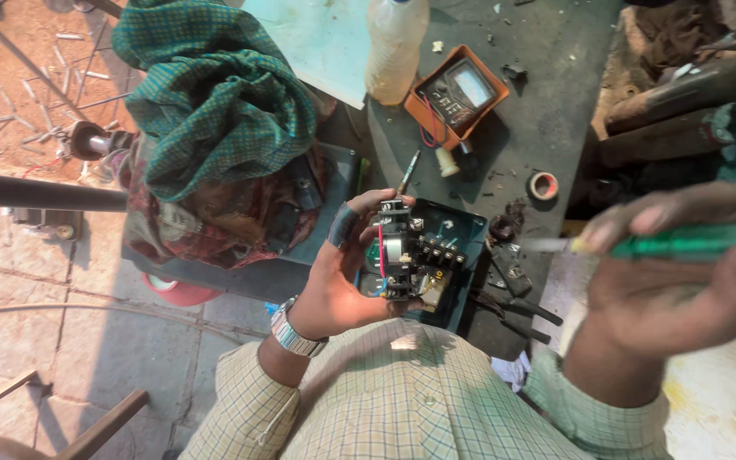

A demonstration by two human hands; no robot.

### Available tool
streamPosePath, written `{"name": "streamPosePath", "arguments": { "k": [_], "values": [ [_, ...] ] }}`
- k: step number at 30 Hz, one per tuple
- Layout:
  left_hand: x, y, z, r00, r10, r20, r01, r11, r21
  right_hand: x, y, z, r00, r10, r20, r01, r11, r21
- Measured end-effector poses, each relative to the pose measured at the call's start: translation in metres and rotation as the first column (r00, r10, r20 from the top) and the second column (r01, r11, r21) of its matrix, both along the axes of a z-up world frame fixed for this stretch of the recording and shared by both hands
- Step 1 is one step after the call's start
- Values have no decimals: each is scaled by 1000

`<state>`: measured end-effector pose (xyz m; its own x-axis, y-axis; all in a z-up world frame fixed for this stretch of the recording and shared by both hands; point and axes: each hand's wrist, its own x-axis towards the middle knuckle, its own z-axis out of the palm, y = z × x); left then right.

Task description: The person works on a small electrical component at a cluttered workbench, using electrical tape to wrap wires, a screwdriver to adjust terminals, and a brush to clean the component. The person also wipes the component with a cloth and handles a plastic bottle.

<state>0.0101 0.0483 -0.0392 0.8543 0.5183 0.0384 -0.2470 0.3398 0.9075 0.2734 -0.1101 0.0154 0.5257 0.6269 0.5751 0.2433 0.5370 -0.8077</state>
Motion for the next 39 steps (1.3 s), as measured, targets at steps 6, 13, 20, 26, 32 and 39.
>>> {"name": "streamPosePath", "arguments": {
  "k": [6,13,20,26,32,39],
  "values": [
    [4,-16,16,987,45,154,-102,915,390,-110,11,24,948,-289,-136,303,947,106],
    [-11,-32,32,993,-50,108,26,976,216,-121,35,33,987,-159,25,151,968,198],
    [-15,-26,41,954,-258,154,285,939,-193,-117,39,49,980,116,159,-147,969,196],
    [-21,-27,38,933,-285,220,328,926,-190,-115,41,52,972,134,193,-163,976,145],
    [-22,-33,20,933,-264,244,309,937,-166,-110,37,36,938,338,75,-338,941,-7],
    [-21,-40,1,941,-249,230,306,915,-263,-105,38,32,863,504,-39,-506,862,-42]
  ]
}}
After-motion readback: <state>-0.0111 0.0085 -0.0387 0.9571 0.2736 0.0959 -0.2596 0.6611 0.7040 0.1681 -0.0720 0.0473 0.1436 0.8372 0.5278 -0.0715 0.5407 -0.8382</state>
